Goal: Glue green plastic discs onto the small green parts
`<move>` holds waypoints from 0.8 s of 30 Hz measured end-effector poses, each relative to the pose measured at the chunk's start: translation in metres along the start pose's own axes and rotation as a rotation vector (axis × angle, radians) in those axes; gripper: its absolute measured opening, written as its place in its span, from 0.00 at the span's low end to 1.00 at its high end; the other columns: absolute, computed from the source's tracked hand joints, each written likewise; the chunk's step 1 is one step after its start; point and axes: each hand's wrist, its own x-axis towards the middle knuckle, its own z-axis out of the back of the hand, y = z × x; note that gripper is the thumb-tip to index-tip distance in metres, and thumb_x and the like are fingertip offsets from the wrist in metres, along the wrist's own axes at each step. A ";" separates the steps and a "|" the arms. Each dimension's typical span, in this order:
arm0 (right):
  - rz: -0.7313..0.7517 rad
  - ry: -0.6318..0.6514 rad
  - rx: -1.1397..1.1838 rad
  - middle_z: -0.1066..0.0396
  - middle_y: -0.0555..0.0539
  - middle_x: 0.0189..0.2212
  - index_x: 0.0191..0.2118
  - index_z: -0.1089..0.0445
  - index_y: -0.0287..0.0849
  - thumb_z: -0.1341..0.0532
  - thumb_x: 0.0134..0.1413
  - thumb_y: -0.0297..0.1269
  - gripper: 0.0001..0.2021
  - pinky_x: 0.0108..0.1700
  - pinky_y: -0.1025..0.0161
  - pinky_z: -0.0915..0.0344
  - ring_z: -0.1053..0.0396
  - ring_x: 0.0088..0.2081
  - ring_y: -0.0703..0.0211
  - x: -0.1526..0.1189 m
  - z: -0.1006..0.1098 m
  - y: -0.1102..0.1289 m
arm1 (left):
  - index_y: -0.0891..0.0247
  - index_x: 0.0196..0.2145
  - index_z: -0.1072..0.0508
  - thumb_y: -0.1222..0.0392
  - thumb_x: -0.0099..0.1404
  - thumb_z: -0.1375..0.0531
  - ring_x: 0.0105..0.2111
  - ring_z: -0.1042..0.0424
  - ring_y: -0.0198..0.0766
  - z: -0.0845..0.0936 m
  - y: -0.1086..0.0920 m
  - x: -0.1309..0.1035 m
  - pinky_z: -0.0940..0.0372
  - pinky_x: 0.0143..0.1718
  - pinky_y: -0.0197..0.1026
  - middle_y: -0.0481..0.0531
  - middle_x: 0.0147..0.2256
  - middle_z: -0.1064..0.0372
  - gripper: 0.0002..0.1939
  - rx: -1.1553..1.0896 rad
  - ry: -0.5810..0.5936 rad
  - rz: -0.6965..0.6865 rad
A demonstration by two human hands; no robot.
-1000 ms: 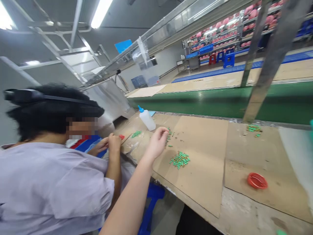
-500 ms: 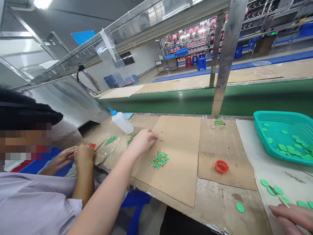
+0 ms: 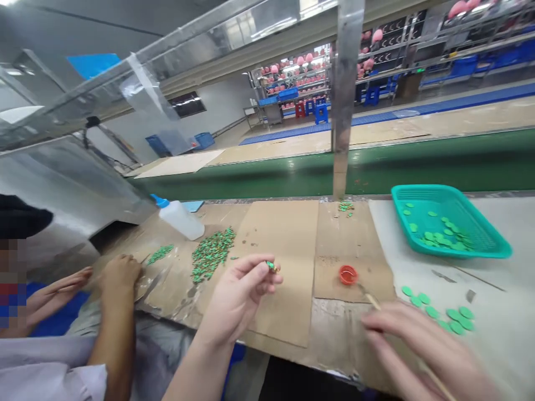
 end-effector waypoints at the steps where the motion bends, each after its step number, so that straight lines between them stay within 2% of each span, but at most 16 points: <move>1: -0.012 0.001 0.058 0.15 0.51 0.40 0.53 0.22 0.51 0.32 0.74 0.30 0.09 0.43 0.69 0.17 0.14 0.38 0.59 0.014 -0.006 0.010 | 0.59 0.41 0.09 0.32 0.59 0.17 0.29 0.19 0.40 -0.015 -0.001 -0.009 0.24 0.28 0.36 0.57 0.32 0.17 0.28 -0.040 0.025 0.015; 3: -0.054 -0.074 0.150 0.17 0.51 0.39 0.54 0.23 0.49 0.34 0.75 0.30 0.09 0.43 0.66 0.18 0.16 0.38 0.60 0.034 -0.020 0.026 | 0.58 0.39 0.08 0.35 0.58 0.16 0.26 0.20 0.39 -0.039 -0.002 -0.025 0.25 0.26 0.34 0.55 0.27 0.20 0.25 -0.105 0.074 0.033; 4: -0.085 -0.137 0.178 0.17 0.51 0.38 0.53 0.22 0.48 0.34 0.75 0.30 0.08 0.42 0.65 0.18 0.17 0.37 0.59 0.039 -0.025 0.031 | 0.57 0.37 0.08 0.36 0.57 0.15 0.25 0.20 0.38 -0.047 -0.003 -0.031 0.25 0.26 0.34 0.55 0.26 0.20 0.23 -0.128 0.095 0.032; 6: -0.131 -0.171 0.217 0.18 0.51 0.36 0.50 0.22 0.47 0.33 0.75 0.30 0.05 0.42 0.64 0.19 0.17 0.37 0.59 0.043 -0.032 0.038 | 0.55 0.36 0.08 0.40 0.58 0.15 0.25 0.21 0.36 -0.056 -0.004 -0.040 0.24 0.27 0.33 0.54 0.27 0.20 0.19 -0.148 0.122 0.007; 10: -0.161 -0.179 0.234 0.16 0.52 0.36 0.49 0.20 0.47 0.32 0.74 0.28 0.06 0.41 0.65 0.22 0.17 0.36 0.60 0.039 -0.031 0.041 | 0.53 0.37 0.07 0.47 0.64 0.17 0.27 0.21 0.36 -0.061 -0.004 -0.048 0.21 0.30 0.34 0.54 0.31 0.19 0.11 -0.122 0.174 -0.050; 13: -0.126 -0.173 0.255 0.15 0.53 0.37 0.50 0.20 0.48 0.34 0.73 0.25 0.09 0.41 0.62 0.22 0.18 0.36 0.60 0.036 -0.029 0.040 | 0.53 0.39 0.06 0.47 0.65 0.17 0.28 0.19 0.37 -0.066 0.000 -0.050 0.20 0.32 0.35 0.55 0.33 0.18 0.10 -0.155 0.203 -0.026; 17: -0.076 -0.228 0.214 0.17 0.48 0.35 0.51 0.22 0.45 0.34 0.71 0.21 0.11 0.40 0.59 0.22 0.19 0.35 0.56 0.035 -0.031 0.040 | 0.52 0.38 0.07 0.45 0.60 0.15 0.27 0.22 0.35 -0.080 0.008 -0.052 0.21 0.32 0.35 0.56 0.34 0.16 0.14 -0.309 0.193 0.064; 22: -0.036 -0.246 0.135 0.18 0.47 0.34 0.51 0.24 0.45 0.35 0.71 0.19 0.13 0.37 0.58 0.23 0.22 0.32 0.56 0.036 -0.037 0.037 | 0.53 0.36 0.08 0.44 0.55 0.13 0.27 0.23 0.35 -0.093 0.017 -0.052 0.23 0.32 0.36 0.54 0.28 0.19 0.17 -0.441 0.145 0.208; 24: -0.053 -0.236 0.142 0.17 0.47 0.37 0.56 0.24 0.45 0.37 0.72 0.21 0.15 0.39 0.58 0.19 0.19 0.35 0.55 0.032 -0.035 0.033 | 0.53 0.34 0.09 0.43 0.55 0.13 0.25 0.25 0.33 -0.094 0.018 -0.050 0.25 0.30 0.33 0.53 0.25 0.21 0.17 -0.448 0.115 0.240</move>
